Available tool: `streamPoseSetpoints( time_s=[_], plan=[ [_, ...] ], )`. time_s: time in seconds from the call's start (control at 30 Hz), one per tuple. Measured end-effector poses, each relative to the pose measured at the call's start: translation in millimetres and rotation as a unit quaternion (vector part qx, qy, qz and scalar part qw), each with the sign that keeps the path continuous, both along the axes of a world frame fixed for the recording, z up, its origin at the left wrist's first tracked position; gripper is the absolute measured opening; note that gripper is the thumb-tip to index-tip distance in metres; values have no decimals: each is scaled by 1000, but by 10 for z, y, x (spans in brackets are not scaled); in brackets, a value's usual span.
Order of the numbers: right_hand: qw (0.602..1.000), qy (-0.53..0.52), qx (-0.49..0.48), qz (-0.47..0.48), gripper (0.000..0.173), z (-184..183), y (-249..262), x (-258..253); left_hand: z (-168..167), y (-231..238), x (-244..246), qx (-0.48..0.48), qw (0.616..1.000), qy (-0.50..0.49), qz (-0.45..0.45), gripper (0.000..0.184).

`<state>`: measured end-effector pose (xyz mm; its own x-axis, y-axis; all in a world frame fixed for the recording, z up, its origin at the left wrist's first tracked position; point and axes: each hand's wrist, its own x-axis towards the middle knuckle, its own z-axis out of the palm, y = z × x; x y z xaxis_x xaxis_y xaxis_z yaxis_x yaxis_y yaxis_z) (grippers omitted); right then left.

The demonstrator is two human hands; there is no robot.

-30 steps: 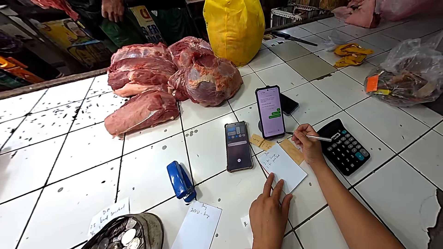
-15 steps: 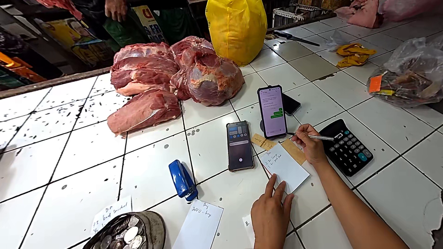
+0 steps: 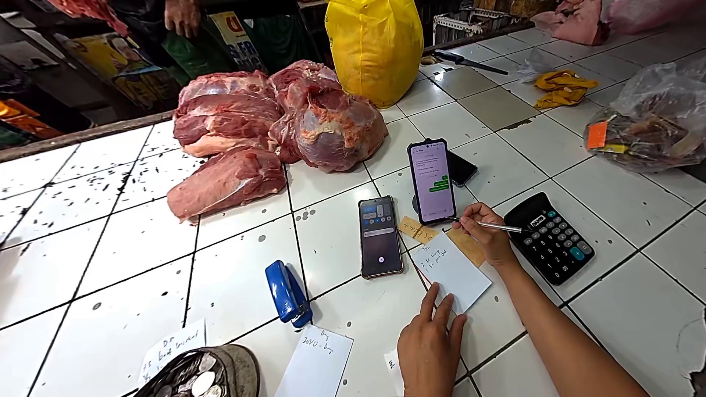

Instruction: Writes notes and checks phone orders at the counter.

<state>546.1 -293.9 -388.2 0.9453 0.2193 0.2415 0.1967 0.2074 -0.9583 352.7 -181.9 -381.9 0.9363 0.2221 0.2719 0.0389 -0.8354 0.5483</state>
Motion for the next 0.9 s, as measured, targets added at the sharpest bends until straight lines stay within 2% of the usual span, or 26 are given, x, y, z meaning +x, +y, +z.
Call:
streamPoseSetpoints(
  time_s=[0.37,0.53,0.6,0.7,0.9],
  plan=[
    [1000,-7,-13,-7,9,-15,12,-4,-23,-6,-14,3,1000,-7,2,29],
    [995,-29,-82,-47,4,11,35,-70,-13,-7,-3,2,1000,-1,7,29],
    [991,-57,-109,-55,10,25,76,-159,-6,-10,-3,2,1000,4,7,28],
    [992,-72,-107,0,21,54,188,-370,-4,-7,-4,7,1000,7,11,29],
    [988,-27,-138,67,22,50,346,-533,-3,-5,0,8,1000,5,10,28]
  ],
)
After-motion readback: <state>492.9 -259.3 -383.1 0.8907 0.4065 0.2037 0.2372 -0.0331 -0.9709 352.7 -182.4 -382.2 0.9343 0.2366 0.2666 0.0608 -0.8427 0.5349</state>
